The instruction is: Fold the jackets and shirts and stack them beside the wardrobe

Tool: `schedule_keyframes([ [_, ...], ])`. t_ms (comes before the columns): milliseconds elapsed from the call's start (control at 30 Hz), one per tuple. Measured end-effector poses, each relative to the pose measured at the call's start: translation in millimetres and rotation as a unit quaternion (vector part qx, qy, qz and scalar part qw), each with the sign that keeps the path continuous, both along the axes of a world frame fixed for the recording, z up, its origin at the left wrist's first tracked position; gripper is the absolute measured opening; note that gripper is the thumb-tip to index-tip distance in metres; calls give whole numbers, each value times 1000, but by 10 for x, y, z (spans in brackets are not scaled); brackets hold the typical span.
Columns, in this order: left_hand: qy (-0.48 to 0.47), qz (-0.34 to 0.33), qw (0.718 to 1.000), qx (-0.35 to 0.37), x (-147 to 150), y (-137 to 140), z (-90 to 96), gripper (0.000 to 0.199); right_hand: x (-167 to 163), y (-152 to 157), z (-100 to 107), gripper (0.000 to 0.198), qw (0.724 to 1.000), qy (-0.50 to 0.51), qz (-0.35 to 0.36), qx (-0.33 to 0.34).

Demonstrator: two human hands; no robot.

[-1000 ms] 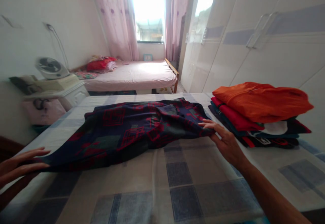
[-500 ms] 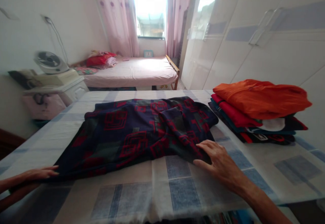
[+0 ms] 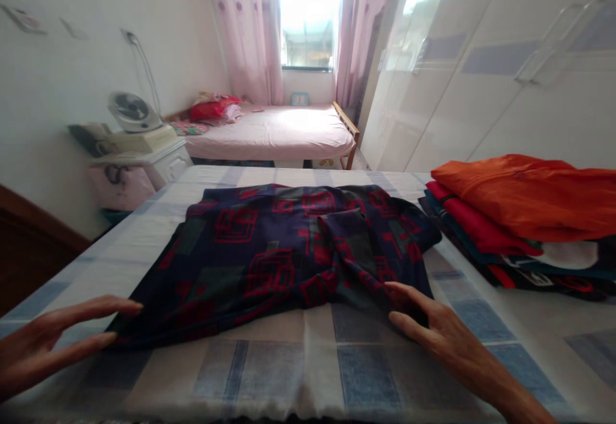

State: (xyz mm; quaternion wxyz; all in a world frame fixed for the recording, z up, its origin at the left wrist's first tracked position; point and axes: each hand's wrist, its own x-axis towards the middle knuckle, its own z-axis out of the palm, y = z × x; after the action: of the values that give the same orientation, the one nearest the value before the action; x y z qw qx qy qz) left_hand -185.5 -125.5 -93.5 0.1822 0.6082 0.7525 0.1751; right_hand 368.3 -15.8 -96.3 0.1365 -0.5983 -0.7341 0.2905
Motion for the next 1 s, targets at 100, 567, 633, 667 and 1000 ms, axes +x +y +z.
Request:
schedule_keyframes([
  [100,-69,16,997,-23,175,335,193,45,-129,93,-46,48,999,-19,13,37],
  [567,-273,179,943,63,132,1610,-67,51,-182,15,-211,36,994,33,-65,79],
  [633,-286,183,938,74,144,1632,-75,48,-186,6,-227,37,994,40,-70,76],
  [667,-286,190,935,83,147,1640,-75,47,-188,4,-235,37,994,43,-71,75],
  [1000,-236,178,952,80,206,1783,-1,42,-198,8,-299,36,991,62,-83,81],
])
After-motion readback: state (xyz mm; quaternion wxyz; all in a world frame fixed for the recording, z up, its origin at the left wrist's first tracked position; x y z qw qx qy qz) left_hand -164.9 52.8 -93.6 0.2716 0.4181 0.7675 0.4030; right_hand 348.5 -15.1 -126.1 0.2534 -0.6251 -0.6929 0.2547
